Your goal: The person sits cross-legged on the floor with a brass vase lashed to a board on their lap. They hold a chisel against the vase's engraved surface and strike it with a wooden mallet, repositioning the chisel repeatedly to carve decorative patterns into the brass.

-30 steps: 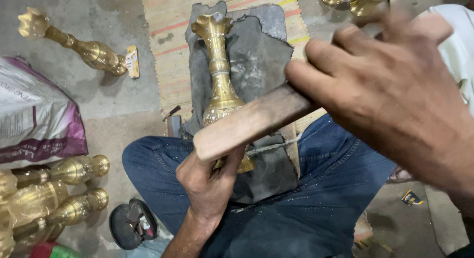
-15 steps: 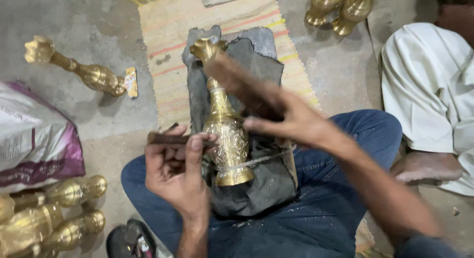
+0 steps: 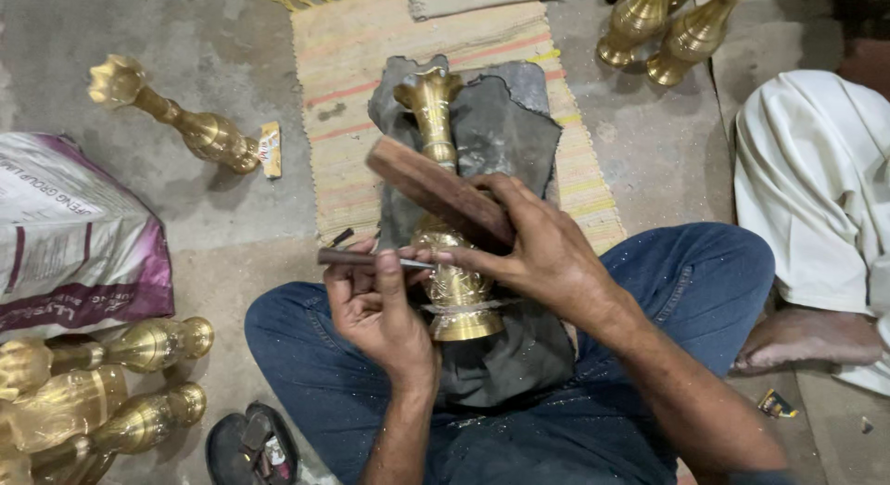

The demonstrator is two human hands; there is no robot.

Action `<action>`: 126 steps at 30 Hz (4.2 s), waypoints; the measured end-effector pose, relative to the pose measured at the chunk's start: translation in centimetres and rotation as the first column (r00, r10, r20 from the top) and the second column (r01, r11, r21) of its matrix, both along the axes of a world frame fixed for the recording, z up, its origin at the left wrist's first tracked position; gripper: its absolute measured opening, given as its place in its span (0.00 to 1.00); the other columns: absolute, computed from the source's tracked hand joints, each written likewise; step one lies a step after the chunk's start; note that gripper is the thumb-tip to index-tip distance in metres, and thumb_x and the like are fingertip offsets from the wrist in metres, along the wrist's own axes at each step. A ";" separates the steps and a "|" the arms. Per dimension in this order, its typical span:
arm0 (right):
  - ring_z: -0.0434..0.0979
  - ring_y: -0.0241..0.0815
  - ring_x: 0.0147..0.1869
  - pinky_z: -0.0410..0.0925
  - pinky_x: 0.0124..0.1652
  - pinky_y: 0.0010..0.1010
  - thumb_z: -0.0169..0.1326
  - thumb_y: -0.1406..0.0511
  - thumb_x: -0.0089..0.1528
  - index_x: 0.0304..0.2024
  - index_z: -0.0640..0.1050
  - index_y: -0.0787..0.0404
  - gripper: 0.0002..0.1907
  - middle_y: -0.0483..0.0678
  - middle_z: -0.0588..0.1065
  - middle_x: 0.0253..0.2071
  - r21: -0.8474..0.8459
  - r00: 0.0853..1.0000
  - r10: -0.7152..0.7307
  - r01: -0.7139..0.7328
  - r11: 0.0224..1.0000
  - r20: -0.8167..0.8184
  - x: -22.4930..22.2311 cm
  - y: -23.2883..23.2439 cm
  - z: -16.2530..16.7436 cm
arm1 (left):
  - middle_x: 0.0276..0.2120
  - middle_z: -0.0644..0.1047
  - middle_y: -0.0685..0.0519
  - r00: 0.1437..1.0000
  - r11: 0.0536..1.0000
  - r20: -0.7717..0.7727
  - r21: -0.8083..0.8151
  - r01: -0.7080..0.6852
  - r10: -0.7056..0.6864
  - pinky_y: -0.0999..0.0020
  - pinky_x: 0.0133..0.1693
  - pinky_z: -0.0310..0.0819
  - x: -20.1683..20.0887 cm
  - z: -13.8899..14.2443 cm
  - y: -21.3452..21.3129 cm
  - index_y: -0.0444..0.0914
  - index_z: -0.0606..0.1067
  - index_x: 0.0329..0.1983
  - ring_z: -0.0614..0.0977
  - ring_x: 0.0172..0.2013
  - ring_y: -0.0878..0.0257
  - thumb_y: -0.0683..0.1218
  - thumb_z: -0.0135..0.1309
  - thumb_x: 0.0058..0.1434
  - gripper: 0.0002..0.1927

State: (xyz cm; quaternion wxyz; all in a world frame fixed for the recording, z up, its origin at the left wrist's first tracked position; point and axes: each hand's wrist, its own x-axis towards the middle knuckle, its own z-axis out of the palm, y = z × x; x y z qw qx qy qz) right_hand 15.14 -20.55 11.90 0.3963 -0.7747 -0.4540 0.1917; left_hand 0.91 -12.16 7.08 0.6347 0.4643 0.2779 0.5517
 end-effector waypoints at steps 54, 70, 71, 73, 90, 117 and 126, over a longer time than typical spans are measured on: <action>0.78 0.47 0.36 0.70 0.36 0.39 0.57 0.73 0.62 0.43 0.72 0.63 0.09 0.49 0.74 0.32 0.046 0.958 -0.175 0.169 0.985 0.226 4.7 -6.4 7.0 | 0.48 0.85 0.52 0.563 0.525 -0.658 0.286 0.801 -0.500 0.69 0.45 0.87 0.4 7.2 5.7 0.37 0.77 0.59 0.88 0.45 0.65 0.43 0.60 0.66 0.18; 0.77 0.45 0.33 0.69 0.36 0.38 0.67 0.65 0.62 0.40 0.75 0.61 0.13 0.49 0.75 0.29 -0.049 0.888 -0.173 0.214 0.976 0.425 4.6 -6.5 6.5 | 0.46 0.85 0.51 0.518 0.431 -0.742 0.336 0.837 -0.427 0.67 0.45 0.88 0.3 6.0 6.5 0.39 0.78 0.56 0.89 0.44 0.62 0.45 0.62 0.65 0.17; 0.77 0.46 0.32 0.70 0.37 0.40 0.67 0.66 0.58 0.39 0.75 0.61 0.13 0.50 0.75 0.28 -0.104 0.762 -0.058 0.162 0.981 0.645 4.6 -6.5 6.7 | 0.45 0.86 0.52 0.506 0.418 -0.759 0.336 0.844 -0.410 0.67 0.45 0.88 0.4 6.0 6.6 0.40 0.79 0.55 0.90 0.44 0.62 0.45 0.62 0.66 0.15; 0.78 0.45 0.33 0.70 0.37 0.39 0.67 0.66 0.57 0.41 0.75 0.63 0.15 0.50 0.75 0.29 -0.067 0.743 -0.059 0.139 0.988 0.666 4.5 -6.4 6.8 | 0.47 0.85 0.51 0.534 0.412 -0.736 0.371 0.832 -0.416 0.67 0.45 0.88 0.5 6.1 6.6 0.40 0.78 0.58 0.89 0.44 0.62 0.45 0.62 0.65 0.18; 0.82 0.41 0.39 0.74 0.39 0.32 0.53 0.74 0.55 0.43 0.71 0.62 0.14 0.45 0.78 0.35 0.071 0.993 -0.110 0.107 0.992 0.033 4.7 -7.4 6.5 | 0.46 0.85 0.51 0.519 0.375 -0.727 0.374 0.849 -0.450 0.65 0.46 0.84 0.2 5.8 6.6 0.40 0.78 0.57 0.88 0.45 0.61 0.45 0.62 0.64 0.18; 0.80 0.42 0.35 0.71 0.37 0.31 0.61 0.79 0.53 0.39 0.75 0.64 0.14 0.49 0.77 0.32 -0.071 0.944 -0.047 0.074 0.995 0.325 3.7 -7.2 8.5 | 0.47 0.84 0.51 0.589 0.378 -0.681 0.455 0.806 -0.435 0.66 0.48 0.85 -1.0 4.6 7.0 0.39 0.79 0.57 0.88 0.47 0.60 0.43 0.65 0.63 0.19; 0.79 0.49 0.37 0.70 0.37 0.40 0.68 0.70 0.48 0.38 0.77 0.61 0.17 0.50 0.76 0.31 -0.150 0.547 0.090 0.066 0.987 0.832 3.3 -6.5 9.3 | 0.44 0.85 0.52 0.614 0.377 -0.632 0.485 0.789 -0.473 0.66 0.47 0.83 -2.0 3.1 7.2 0.36 0.80 0.52 0.88 0.45 0.60 0.39 0.65 0.61 0.16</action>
